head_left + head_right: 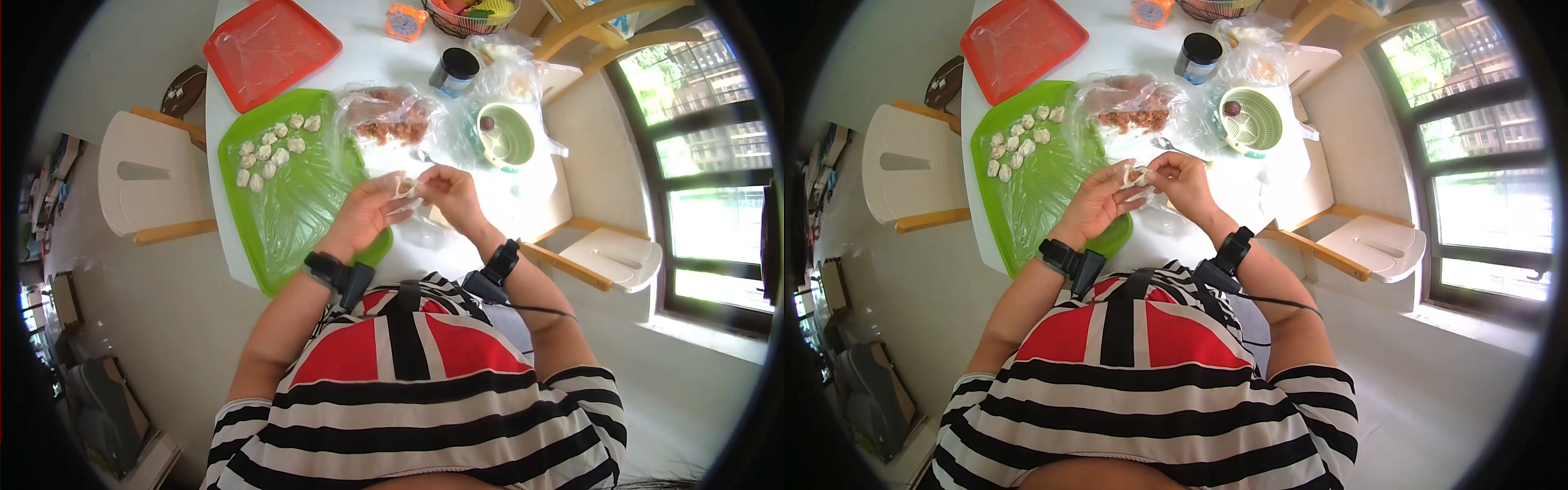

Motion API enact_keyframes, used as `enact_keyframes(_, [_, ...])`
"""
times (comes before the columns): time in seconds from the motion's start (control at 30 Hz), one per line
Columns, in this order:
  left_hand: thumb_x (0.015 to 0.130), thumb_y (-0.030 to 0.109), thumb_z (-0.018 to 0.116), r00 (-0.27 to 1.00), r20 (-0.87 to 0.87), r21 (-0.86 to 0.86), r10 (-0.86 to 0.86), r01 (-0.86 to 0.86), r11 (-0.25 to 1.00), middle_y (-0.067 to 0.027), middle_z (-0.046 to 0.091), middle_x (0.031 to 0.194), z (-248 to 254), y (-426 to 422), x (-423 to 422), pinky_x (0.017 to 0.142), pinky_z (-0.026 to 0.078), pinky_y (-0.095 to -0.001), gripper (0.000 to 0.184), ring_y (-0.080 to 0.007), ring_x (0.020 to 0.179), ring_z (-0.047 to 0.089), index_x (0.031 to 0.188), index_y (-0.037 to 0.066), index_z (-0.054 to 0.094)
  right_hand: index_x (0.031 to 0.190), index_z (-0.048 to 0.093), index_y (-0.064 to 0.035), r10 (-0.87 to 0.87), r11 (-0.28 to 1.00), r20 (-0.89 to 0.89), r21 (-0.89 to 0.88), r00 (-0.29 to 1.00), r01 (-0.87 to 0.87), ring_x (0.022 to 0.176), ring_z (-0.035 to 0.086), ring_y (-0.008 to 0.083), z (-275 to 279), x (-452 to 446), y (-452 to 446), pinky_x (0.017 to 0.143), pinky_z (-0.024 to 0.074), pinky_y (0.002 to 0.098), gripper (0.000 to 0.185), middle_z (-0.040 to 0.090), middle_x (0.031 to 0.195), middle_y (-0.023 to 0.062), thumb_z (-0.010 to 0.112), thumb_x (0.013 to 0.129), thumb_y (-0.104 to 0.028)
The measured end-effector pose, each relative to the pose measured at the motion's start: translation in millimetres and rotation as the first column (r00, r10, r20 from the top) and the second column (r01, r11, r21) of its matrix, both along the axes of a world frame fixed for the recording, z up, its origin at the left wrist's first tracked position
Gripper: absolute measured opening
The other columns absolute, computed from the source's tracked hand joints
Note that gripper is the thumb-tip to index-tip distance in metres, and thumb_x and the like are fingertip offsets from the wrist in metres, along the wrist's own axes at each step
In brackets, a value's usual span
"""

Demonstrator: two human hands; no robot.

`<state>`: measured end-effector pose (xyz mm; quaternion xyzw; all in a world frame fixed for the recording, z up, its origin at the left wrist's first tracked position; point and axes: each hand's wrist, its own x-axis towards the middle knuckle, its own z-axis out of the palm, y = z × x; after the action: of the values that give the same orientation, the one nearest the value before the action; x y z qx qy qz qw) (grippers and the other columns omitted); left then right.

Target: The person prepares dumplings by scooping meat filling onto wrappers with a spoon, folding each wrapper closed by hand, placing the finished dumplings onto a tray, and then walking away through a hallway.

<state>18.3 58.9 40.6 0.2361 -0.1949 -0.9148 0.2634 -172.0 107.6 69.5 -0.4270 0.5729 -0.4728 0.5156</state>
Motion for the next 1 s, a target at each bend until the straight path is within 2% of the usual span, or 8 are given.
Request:
enact_keyframes(0.23, [0.091,0.012,0.060,0.989,0.093,-0.060,0.112,-0.107,0.992,-0.0089,0.062,0.105,-9.7,9.5,-11.0,0.087,0.053,-0.0351,0.022,-0.0218,0.098,0.062,0.111,0.001,0.060,0.095,0.063,0.0027,0.014,0.996,-0.228,-0.081,0.974,-0.034,0.071,0.063,0.0090,1.9,9.0,2.3,0.064,0.0521,0.0227,0.012,0.065,0.080,0.0044,0.064,0.083,-0.001])
enact_keyframes(0.47, [0.092,0.009,0.058,0.975,0.157,-0.109,0.156,-0.140,0.984,-0.0081,0.063,0.102,-9.7,3.4,-6.4,0.084,0.053,-0.0313,0.020,-0.0174,0.093,0.062,0.110,0.001,0.060,0.106,0.065,0.0004,0.055,0.975,-0.171,-0.202,0.984,-0.089,0.071,0.064,0.0127,11.7,19.8,7.8,0.065,0.0530,0.0264,0.026,0.066,0.085,0.0085,0.067,0.081,-0.001])
enact_keyframes(0.53, [0.092,0.009,0.057,0.962,0.220,-0.148,0.164,-0.133,0.980,-0.0080,0.062,0.103,-1.9,7.0,-9.8,0.085,0.053,-0.0309,0.020,-0.0174,0.094,0.062,0.110,0.000,0.059,0.099,0.066,0.0019,-0.018,0.973,-0.470,-0.210,0.883,-0.091,0.071,0.065,0.0139,15.2,20.7,7.5,0.065,0.0528,0.0271,0.020,0.067,0.084,0.0104,0.068,0.080,-0.003])
enact_keyframes(0.67, [0.092,0.008,0.057,0.960,0.186,-0.176,0.209,-0.177,0.968,-0.0087,0.061,0.105,-2.2,9.7,-13.1,0.087,0.052,-0.0312,0.022,-0.0182,0.097,0.062,0.112,-0.001,0.057,0.092,0.066,0.0026,-0.033,0.993,-0.441,-0.114,0.897,-0.020,0.072,0.065,0.0150,15.6,21.2,4.5,0.065,0.0526,0.0269,0.014,0.067,0.082,0.0112,0.068,0.080,-0.005])
enact_keyframes(0.73, [0.092,0.008,0.055,0.986,0.146,-0.130,0.081,-0.062,0.990,-0.0101,0.060,0.108,-0.6,6.3,-12.1,0.089,0.052,-0.0307,0.026,-0.0187,0.099,0.061,0.116,-0.003,0.054,0.089,0.066,0.0033,-0.053,0.997,-0.373,-0.079,0.926,0.026,0.071,0.064,0.0153,14.6,20.1,1.7,0.065,0.0518,0.0275,0.013,0.067,0.080,0.0109,0.068,0.080,-0.005])
enact_keyframes(0.87, [0.093,0.007,0.054,0.985,0.159,-0.149,0.069,-0.045,0.988,-0.0110,0.060,0.108,4.7,6.3,-10.8,0.091,0.051,-0.0307,0.027,-0.0196,0.100,0.061,0.117,-0.004,0.053,0.089,0.066,0.0009,-0.051,0.997,-0.408,-0.081,0.911,0.020,0.071,0.062,0.0162,12.0,14.9,0.1,0.065,0.0510,0.0276,0.010,0.066,0.080,0.0106,0.068,0.080,-0.004])
enact_keyframes(0.93, [0.092,0.007,0.054,0.986,0.144,-0.137,0.087,-0.067,0.988,-0.0103,0.060,0.108,7.2,4.9,-9.0,0.090,0.050,-0.0295,0.026,-0.0182,0.098,0.061,0.115,-0.004,0.055,0.090,0.067,-0.0022,-0.089,0.929,-0.515,-0.352,0.852,-0.116,0.074,0.061,0.0173,16.8,15.1,-0.3,0.066,0.0504,0.0289,0.011,0.065,0.082,0.0088,0.068,0.079,-0.004])
enact_keyframes(1.0, [0.092,0.007,0.054,0.987,0.138,-0.110,0.078,-0.063,0.992,-0.0098,0.060,0.108,3.6,1.5,-4.7,0.088,0.050,-0.0290,0.025,-0.0172,0.097,0.061,0.115,-0.003,0.055,0.091,0.067,-0.0033,-0.030,0.919,-0.526,-0.348,0.850,-0.183,0.076,0.061,0.0194,24.0,13.8,1.0,0.066,0.0505,0.0300,0.013,0.064,0.082,0.0091,0.068,0.079,-0.003])
